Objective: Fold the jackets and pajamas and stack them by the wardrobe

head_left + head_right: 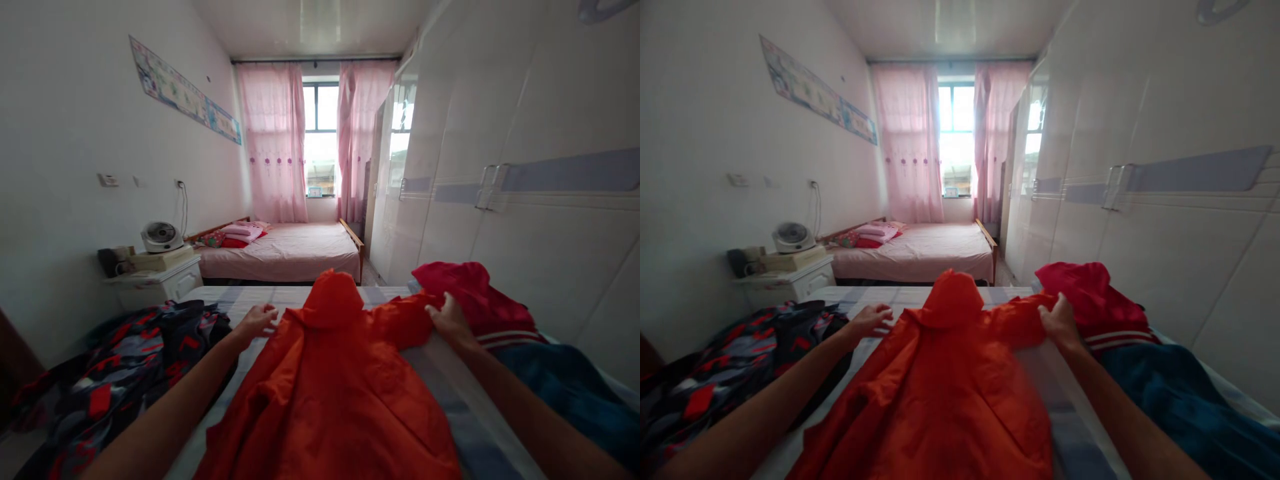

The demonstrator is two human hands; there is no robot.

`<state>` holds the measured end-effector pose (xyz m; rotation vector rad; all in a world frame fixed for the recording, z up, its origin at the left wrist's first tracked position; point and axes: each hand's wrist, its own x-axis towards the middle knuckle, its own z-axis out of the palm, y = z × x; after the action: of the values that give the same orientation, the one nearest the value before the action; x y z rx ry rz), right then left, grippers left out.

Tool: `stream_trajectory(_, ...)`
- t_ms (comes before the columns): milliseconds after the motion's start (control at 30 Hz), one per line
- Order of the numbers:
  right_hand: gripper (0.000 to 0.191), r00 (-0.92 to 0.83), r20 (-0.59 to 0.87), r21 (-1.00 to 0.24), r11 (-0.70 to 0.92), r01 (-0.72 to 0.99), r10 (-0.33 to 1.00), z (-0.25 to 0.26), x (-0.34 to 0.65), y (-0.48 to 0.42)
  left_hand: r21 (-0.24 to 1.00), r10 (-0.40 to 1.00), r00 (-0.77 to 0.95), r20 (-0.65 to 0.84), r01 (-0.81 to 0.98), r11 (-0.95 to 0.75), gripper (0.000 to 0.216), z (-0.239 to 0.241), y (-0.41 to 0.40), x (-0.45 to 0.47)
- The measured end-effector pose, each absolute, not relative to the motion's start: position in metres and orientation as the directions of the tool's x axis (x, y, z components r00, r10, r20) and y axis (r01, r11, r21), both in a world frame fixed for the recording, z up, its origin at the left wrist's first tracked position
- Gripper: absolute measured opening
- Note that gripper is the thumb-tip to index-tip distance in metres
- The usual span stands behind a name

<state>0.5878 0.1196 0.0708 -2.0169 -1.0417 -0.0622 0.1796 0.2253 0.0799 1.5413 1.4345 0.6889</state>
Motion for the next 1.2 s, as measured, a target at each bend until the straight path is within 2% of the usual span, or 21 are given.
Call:
stream_trajectory(100, 0.051, 0.577, 0.231, -0.664, -0.307, 0.682, 0.784, 0.017, 0.567, 0.093, 0.837, 0.946, 0.193, -0.262, 0.534, 0.123, 0.036, 0.054, 0.191, 0.15)
stream_trajectory(167, 0.046, 0.504, 0.168, -0.659, -0.283, 0.697, 0.848, -0.004, 0.556, 0.072, 0.797, 0.94, 0.253, -0.228, 0.603, 0.031, 0.044, 0.041, 0.16, 0.125)
stream_trajectory(267, 0.06, 0.434, 0.045, -0.672, -0.294, 0.68, 0.9, -0.009, 0.544, 0.044, 0.647, 0.959, 0.272, -0.073, 0.745, -0.162, 0.055, 0.031, 0.12, 0.09)
stream_trajectory(333, 0.066, 0.403, -0.083, -0.71, -0.338, 0.618, 0.911, 0.0, 0.537, 0.03, 0.567, 0.981, 0.195, 0.007, 0.807, -0.165, 0.064, 0.026, 0.105, 0.074)
stream_trajectory(400, 0.064, 0.313, -0.227, -0.78, -0.364, 0.509, 0.922, 0.014, 0.529, 0.017, 0.584, 0.991, 0.136, -0.014, 0.805, -0.102, 0.067, 0.02, 0.098, 0.066)
stream_trajectory(500, 0.056, 0.067, -0.356, -0.892, -0.36, 0.274, 0.932, 0.033, 0.517, -0.001, 0.776, 0.932, 0.265, -0.246, 0.631, 0.025, 0.064, 0.016, 0.092, 0.073)
stream_trajectory(567, 0.052, -0.072, -0.322, -0.94, -0.31, 0.145, 0.944, 0.041, 0.509, -0.009, 0.882, 0.816, 0.448, -0.365, 0.447, 0.149, 0.057, 0.024, 0.085, 0.086)
stream_trajectory(633, 0.052, -0.143, -0.23, -0.972, -0.219, 0.089, 0.963, 0.046, 0.504, -0.012, 0.927, 0.742, 0.562, -0.365, 0.293, 0.235, 0.052, 0.045, 0.079, 0.1)
stream_trajectory(667, 0.053, -0.144, -0.186, -0.981, -0.174, 0.089, 0.972, 0.049, 0.502, -0.012, 0.941, 0.749, 0.57, -0.338, 0.232, 0.248, 0.051, 0.06, 0.078, 0.106)
stream_trajectory(767, 0.055, -0.009, -0.095, -0.984, -0.092, 0.15, 0.995, 0.062, 0.501, -0.012, 0.983, 0.882, 0.434, -0.182, 0.111, 0.149, 0.05, 0.111, 0.09, 0.109)
stream_trajectory(833, 0.057, 0.098, -0.063, -0.979, -0.08, 0.187, 0.993, 0.073, 0.503, -0.015, 0.989, 0.953, 0.299, -0.042, 0.149, -0.003, 0.049, 0.137, 0.11, 0.097)
stream_trajectory(867, 0.058, 0.131, -0.056, -0.977, -0.082, 0.197, 0.99, 0.078, 0.505, -0.018, 0.97, 0.967, 0.252, 0.021, 0.228, -0.081, 0.047, 0.145, 0.123, 0.088)
stream_trajectory(900, 0.057, 0.147, -0.058, -0.974, -0.088, 0.208, 0.987, 0.081, 0.509, -0.023, 0.916, 0.972, 0.223, 0.076, 0.371, -0.156, 0.044, 0.147, 0.135, 0.077)
stream_trajectory(933, 0.057, 0.146, -0.066, -0.969, -0.099, 0.228, 0.987, 0.082, 0.512, -0.029, 0.806, 0.972, 0.201, 0.119, 0.552, -0.213, 0.04, 0.146, 0.146, 0.067)
stream_trajectory(1000, 0.052, 0.127, -0.093, -0.935, -0.131, 0.33, 0.987, 0.075, 0.522, -0.043, 0.485, 0.97, 0.168, 0.177, 0.842, -0.234, 0.036, 0.132, 0.162, 0.05)
stream_trajectory(1033, 0.049, 0.126, -0.102, -0.898, -0.146, 0.415, 0.987, 0.068, 0.528, -0.05, 0.339, 0.967, 0.154, 0.201, 0.916, -0.216, 0.035, 0.123, 0.167, 0.045)
stream_trajectory(1067, 0.044, 0.136, -0.102, -0.847, -0.158, 0.508, 0.985, 0.06, 0.534, -0.056, 0.24, 0.964, 0.145, 0.224, 0.95, -0.199, 0.034, 0.113, 0.171, 0.044)
stream_trajectory(1100, 0.04, 0.152, -0.084, -0.786, -0.159, 0.597, 0.985, 0.053, 0.54, -0.059, 0.19, 0.957, 0.15, 0.247, 0.961, -0.2, 0.036, 0.103, 0.174, 0.046)
stream_trajectory(1200, 0.035, 0.145, 0.026, -0.637, -0.096, 0.765, 0.989, 0.044, 0.553, -0.053, 0.115, 0.917, 0.255, 0.308, 0.946, -0.302, 0.044, 0.085, 0.183, 0.072)
